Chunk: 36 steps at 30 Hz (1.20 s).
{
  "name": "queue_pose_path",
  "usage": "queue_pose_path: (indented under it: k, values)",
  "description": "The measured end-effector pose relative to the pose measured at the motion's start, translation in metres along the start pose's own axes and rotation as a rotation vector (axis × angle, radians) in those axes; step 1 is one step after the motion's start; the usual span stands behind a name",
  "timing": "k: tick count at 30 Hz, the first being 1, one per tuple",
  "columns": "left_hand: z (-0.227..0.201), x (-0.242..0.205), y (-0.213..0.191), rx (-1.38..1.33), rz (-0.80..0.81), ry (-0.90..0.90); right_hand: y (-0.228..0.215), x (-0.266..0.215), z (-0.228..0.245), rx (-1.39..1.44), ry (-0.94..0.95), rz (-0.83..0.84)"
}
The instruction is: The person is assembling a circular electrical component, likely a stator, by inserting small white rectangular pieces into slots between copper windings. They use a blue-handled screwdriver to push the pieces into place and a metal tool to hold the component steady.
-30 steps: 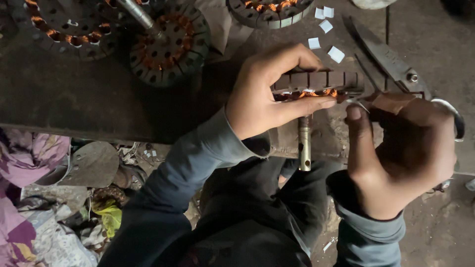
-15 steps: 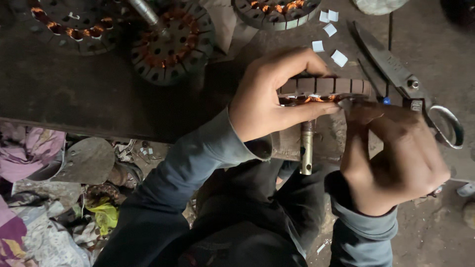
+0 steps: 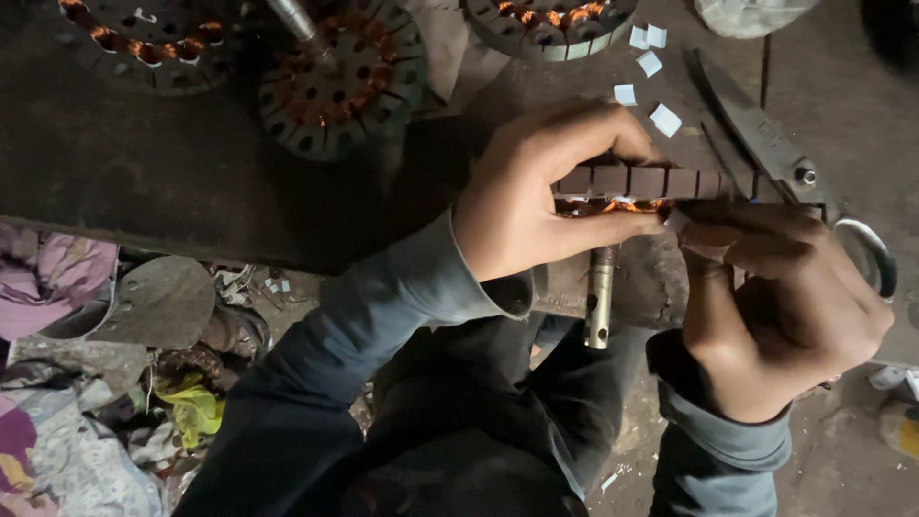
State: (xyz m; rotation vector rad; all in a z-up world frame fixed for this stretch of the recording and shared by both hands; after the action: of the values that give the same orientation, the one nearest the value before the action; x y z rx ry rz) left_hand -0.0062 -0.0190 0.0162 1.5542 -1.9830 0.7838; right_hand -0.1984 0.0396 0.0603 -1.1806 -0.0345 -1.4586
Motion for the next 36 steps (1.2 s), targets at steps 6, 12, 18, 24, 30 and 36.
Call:
queue_pose_path:
  k: [6,12,18,24,30,36]
  values:
    - [0.000,-0.001,-0.002,0.059,-0.001,-0.022,-0.001,-0.002,0.005,-0.183,-0.071,0.065]
    - [0.001,-0.001,0.003,0.086,-0.019,0.016,-0.007,0.003,0.024,-0.435,-0.180,0.143]
    - [-0.008,0.006,0.001,0.123,-0.060,0.146,-0.004,0.003,0.033,-0.607,-0.285,0.188]
    - [-0.010,0.007,0.005,0.138,-0.130,0.164,0.008,0.003,0.027,-0.735,-0.315,0.138]
    - [0.002,0.000,0.004,0.194,-0.134,0.099,0.006,0.010,0.028,-0.523,-0.235,0.110]
    - [0.007,-0.003,0.008,0.119,-0.099,-0.100,-0.001,0.009,0.040,-0.413,-0.144,0.133]
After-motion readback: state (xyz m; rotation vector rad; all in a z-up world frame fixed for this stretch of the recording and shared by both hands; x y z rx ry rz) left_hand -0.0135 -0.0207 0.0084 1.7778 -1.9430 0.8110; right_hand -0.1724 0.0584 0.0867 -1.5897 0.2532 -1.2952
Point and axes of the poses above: each hand's wrist, its own x-axis towards the middle knuckle, its own y-axis out of the palm, z = x × y, the point moved 3 cm from there along x, towards the middle knuckle
